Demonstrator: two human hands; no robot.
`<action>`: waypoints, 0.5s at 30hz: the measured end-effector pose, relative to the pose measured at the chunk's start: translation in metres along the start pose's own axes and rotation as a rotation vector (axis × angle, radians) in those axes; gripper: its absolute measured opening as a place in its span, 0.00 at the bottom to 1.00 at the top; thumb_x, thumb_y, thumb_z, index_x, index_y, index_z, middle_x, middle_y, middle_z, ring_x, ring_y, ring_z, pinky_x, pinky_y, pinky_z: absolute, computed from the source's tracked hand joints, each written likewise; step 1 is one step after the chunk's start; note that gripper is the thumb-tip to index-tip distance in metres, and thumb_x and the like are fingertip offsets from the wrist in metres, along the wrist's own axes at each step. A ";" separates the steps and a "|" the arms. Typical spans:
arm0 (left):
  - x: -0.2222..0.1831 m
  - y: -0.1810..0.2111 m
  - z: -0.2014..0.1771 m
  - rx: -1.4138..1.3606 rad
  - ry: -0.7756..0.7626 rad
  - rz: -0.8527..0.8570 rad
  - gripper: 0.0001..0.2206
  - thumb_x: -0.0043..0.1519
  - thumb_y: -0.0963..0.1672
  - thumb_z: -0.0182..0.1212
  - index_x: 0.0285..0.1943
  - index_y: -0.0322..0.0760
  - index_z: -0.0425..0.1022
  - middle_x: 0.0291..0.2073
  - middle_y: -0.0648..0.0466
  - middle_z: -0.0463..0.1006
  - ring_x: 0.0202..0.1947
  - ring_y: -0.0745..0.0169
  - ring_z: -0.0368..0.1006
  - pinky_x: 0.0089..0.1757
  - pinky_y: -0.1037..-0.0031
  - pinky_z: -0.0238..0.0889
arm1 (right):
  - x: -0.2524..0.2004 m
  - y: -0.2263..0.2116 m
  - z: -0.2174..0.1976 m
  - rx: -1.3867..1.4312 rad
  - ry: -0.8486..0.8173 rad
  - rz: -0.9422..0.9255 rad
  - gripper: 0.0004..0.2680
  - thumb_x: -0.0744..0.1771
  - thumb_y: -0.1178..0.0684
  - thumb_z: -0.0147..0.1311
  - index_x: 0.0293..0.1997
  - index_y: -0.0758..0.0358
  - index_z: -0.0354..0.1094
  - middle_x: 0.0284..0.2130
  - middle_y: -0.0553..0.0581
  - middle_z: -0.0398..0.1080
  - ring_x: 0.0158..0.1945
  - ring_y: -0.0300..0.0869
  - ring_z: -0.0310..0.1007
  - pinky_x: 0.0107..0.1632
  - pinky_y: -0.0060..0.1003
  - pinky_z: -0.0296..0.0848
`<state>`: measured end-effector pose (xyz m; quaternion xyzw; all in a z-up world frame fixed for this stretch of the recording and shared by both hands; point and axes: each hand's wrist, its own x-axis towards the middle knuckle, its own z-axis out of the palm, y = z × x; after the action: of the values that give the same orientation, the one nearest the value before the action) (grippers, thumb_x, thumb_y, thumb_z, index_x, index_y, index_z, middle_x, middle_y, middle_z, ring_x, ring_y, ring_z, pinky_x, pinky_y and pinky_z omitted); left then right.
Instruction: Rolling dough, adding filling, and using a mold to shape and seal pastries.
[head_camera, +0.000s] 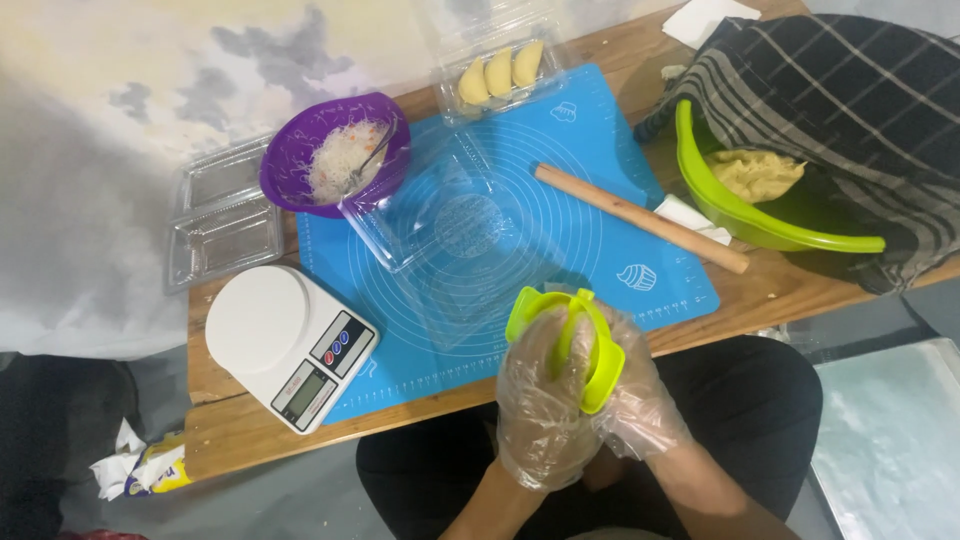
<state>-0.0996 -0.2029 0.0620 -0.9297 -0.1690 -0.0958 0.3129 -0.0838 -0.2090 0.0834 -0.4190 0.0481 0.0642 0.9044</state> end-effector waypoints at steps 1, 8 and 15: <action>-0.002 0.009 -0.002 0.304 -0.038 -0.048 0.25 0.68 0.43 0.59 0.75 0.32 0.59 0.67 0.41 0.66 0.66 0.47 0.63 0.65 0.61 0.52 | 0.002 0.002 -0.002 0.023 -0.033 -0.008 0.14 0.63 0.57 0.63 0.51 0.70 0.72 0.30 0.60 0.76 0.29 0.42 0.76 0.36 0.37 0.78; 0.014 -0.027 -0.011 0.015 0.010 0.039 0.25 0.64 0.40 0.65 0.70 0.28 0.65 0.62 0.38 0.70 0.62 0.46 0.68 0.61 0.60 0.62 | 0.012 0.012 -0.011 0.139 -0.204 -0.046 0.11 0.64 0.58 0.62 0.47 0.74 0.69 0.28 0.70 0.75 0.30 0.50 0.80 0.39 0.48 0.80; 0.019 -0.093 0.021 -1.665 0.079 0.166 0.26 0.62 0.39 0.67 0.69 0.28 0.64 0.63 0.38 0.71 0.62 0.46 0.71 0.60 0.65 0.70 | 0.003 0.007 -0.003 0.230 0.008 0.146 0.11 0.63 0.55 0.64 0.47 0.67 0.75 0.36 0.58 0.77 0.36 0.46 0.78 0.39 0.37 0.78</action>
<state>-0.1158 -0.1154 0.1018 -0.8623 0.0369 -0.1984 -0.4645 -0.0825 -0.2066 0.0754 -0.3082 0.0890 0.1225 0.9392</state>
